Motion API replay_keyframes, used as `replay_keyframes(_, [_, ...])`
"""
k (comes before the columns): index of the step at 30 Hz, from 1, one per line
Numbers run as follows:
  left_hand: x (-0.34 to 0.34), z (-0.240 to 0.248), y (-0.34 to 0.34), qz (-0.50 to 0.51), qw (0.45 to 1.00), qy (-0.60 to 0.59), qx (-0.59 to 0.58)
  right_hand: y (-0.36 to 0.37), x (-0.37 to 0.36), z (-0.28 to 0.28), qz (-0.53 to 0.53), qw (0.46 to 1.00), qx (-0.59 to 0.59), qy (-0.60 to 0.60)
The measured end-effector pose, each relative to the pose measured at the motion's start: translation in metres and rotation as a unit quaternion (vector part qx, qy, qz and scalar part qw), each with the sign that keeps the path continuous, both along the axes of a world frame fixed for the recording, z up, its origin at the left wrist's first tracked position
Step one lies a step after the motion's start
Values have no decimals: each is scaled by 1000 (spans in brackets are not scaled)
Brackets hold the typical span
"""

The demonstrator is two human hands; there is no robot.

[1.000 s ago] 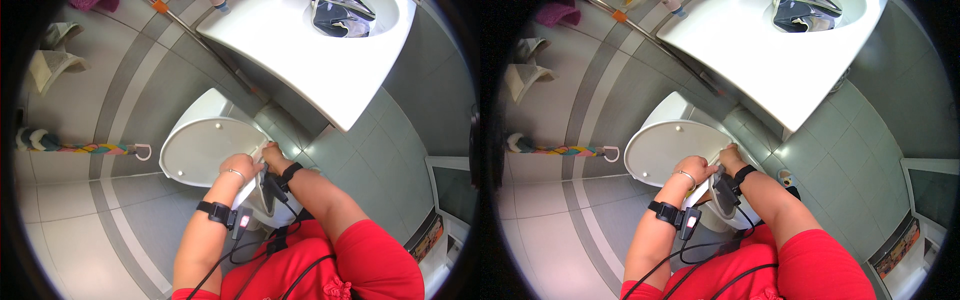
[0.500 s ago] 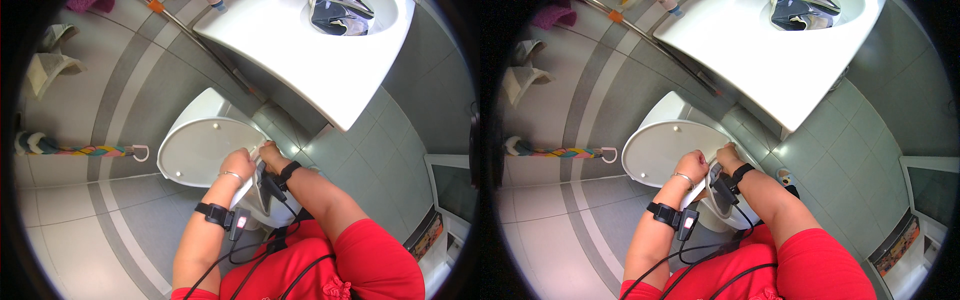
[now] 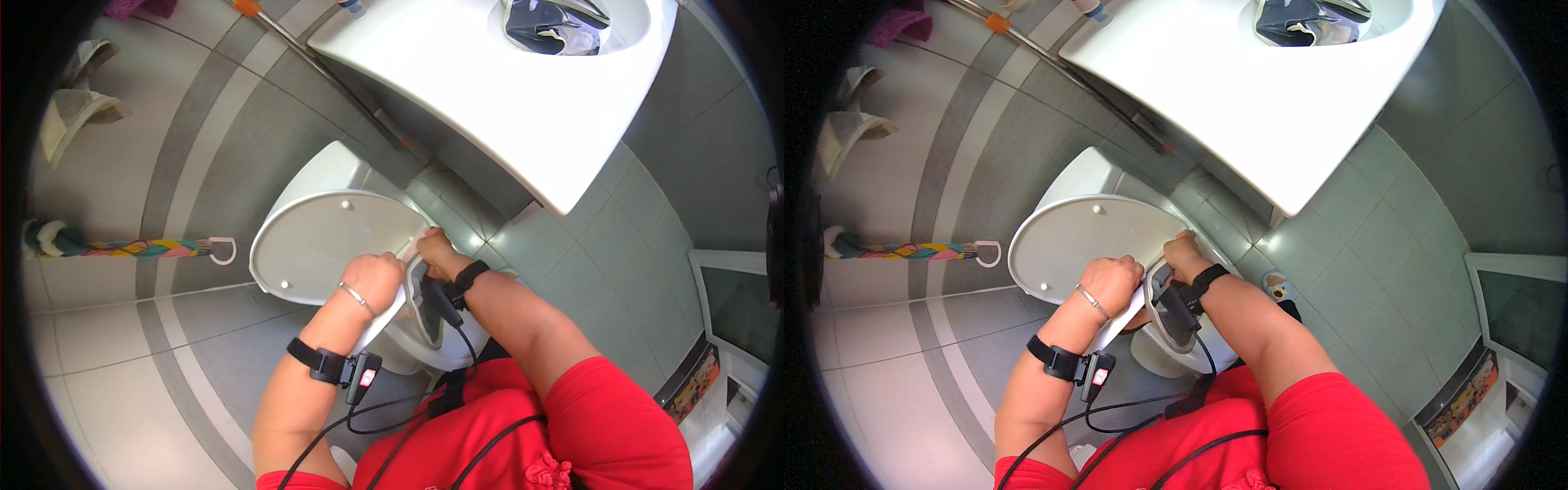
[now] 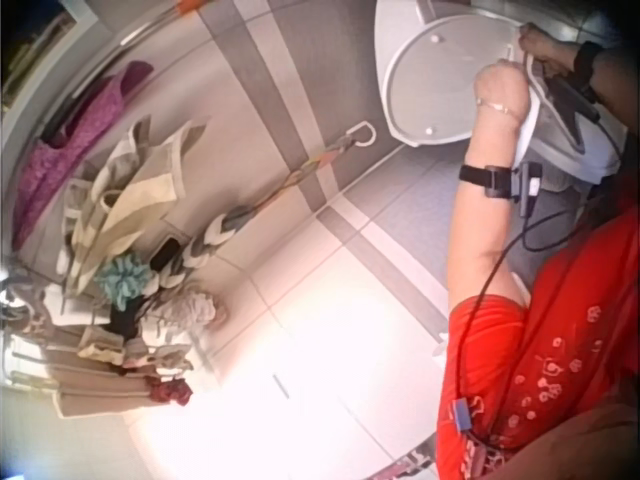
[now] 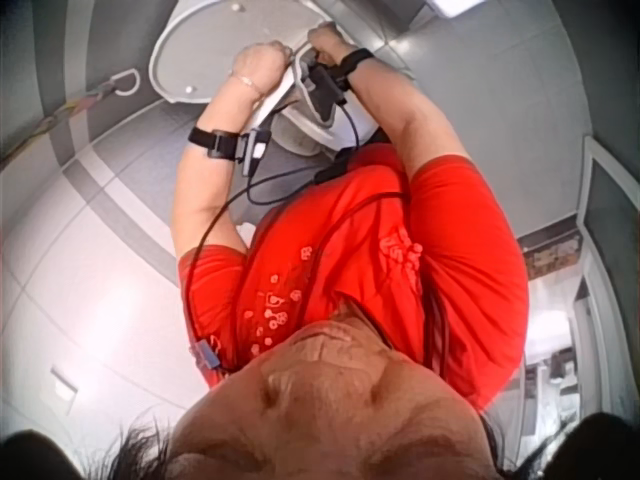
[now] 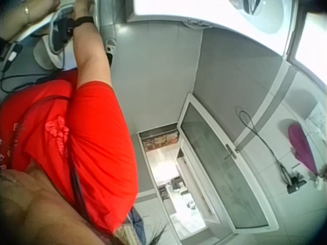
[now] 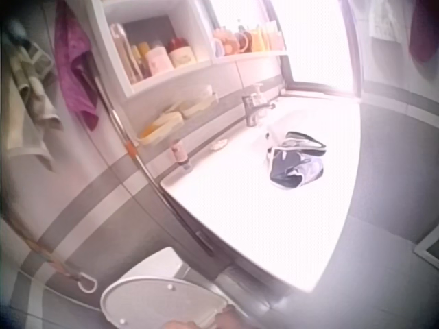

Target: Installing a pink plush toilet seat cover and then washing a fabric laundry bag in the sink.

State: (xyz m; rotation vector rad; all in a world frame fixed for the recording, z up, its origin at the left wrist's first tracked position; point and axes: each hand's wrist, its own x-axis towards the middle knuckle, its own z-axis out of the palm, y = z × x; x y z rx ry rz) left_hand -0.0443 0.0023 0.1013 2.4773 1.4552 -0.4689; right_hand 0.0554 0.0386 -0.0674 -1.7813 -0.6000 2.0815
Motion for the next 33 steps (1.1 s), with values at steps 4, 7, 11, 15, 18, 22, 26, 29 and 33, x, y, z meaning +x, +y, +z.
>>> replay_keyframes(4, [-5, 5, -4, -33, 999, -10, -7, -3, -2, 14, -25, 999, -16, 26])
replay_keyframes(7, [-2, 14, -6, -57, 998, -2, -21, -1, 0, 4, -8, 1000, -6, 8])
replay_keyframes(11, [6, 27, -11, -55, 998, 9, -26, -1, 3, -17, 11, 999, 29, -21])
replay_keyframes(15, [-7, 27, -19, -14, 999, -7, -33, -2, 1, 7, 6, 1000, -4, 15])
replay_keyframes(18, [-19, 31, -19, 74, 988, -130, -35, -1, 8, 6, -7, 998, -27, 62])
replay_keyframes(22, [-66, 28, -28, 324, 926, -111, -160, -1, 14, 12, -64, 983, -61, 162])
replay_keyframes(26, [-106, -4, -51, 346, 890, -64, -290, -2, 9, 5, -54, 982, -58, 173])
replay_keyframes(29, [-98, -16, -52, 285, 925, -133, -213, -6, 7, 13, -85, 972, -63, 212])
replay_keyframes(33, [-77, -15, -39, 246, 933, -163, -207, -10, 11, -3, -69, 975, -51, 204])
